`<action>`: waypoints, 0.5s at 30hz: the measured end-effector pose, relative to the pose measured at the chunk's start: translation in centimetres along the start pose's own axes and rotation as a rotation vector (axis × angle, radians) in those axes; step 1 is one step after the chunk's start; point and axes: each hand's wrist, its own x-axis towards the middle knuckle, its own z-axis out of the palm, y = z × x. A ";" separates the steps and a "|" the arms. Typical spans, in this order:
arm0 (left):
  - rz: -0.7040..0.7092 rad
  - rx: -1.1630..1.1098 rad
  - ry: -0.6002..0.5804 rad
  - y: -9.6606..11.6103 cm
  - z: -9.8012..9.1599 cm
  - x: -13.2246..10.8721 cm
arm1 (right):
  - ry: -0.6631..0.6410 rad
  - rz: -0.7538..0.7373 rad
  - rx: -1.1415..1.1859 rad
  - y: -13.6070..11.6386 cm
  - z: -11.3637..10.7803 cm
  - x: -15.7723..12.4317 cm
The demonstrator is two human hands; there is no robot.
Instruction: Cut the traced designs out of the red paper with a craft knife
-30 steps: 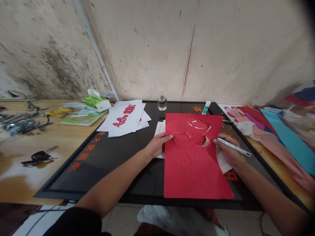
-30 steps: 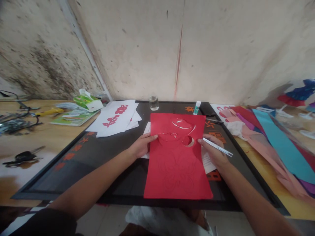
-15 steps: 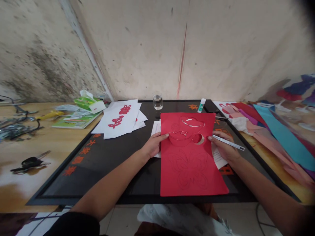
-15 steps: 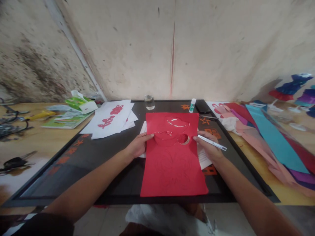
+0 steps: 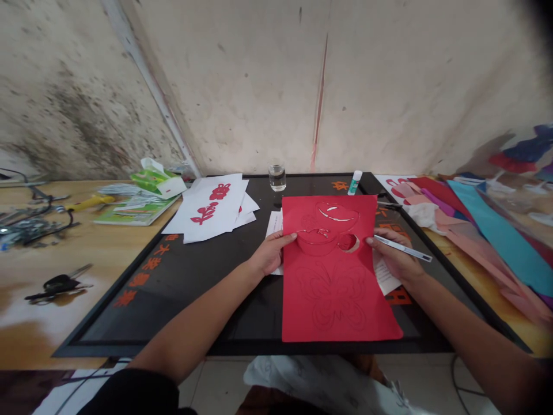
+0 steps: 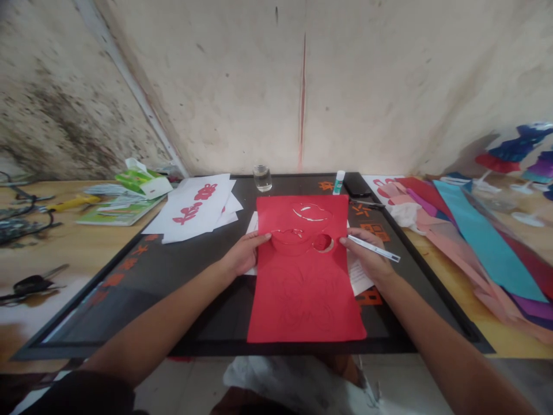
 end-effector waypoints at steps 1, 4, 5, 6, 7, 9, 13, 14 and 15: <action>0.002 -0.002 0.000 0.0 0.0 0.0 | -0.001 0.002 -0.003 0.1 0.0 0.1; 0.007 -0.006 0.000 0.0 0.1 0.1 | -0.013 0.012 -0.010 0.3 -0.3 0.3; 0.007 -0.007 0.000 0.0 0.1 0.1 | -0.017 0.013 -0.009 0.4 -0.4 0.3; 0.007 -0.009 0.000 -0.1 0.1 0.1 | -0.018 0.011 -0.006 0.4 -0.5 0.4; 0.007 -0.011 0.001 0.0 0.1 0.1 | -0.016 0.008 -0.002 0.5 -0.5 0.5; 0.006 -0.015 0.000 0.0 0.1 0.1 | -0.011 0.002 0.008 0.6 -0.7 0.5; 0.001 -0.032 -0.010 0.2 0.3 0.0 | 0.001 0.001 0.019 0.6 -0.6 0.5; 0.000 -0.037 -0.013 0.2 0.4 -0.1 | 0.005 -0.002 0.020 0.5 -0.6 0.5; -0.001 -0.043 -0.015 0.2 0.4 -0.1 | 0.007 -0.007 0.020 0.5 -0.5 0.5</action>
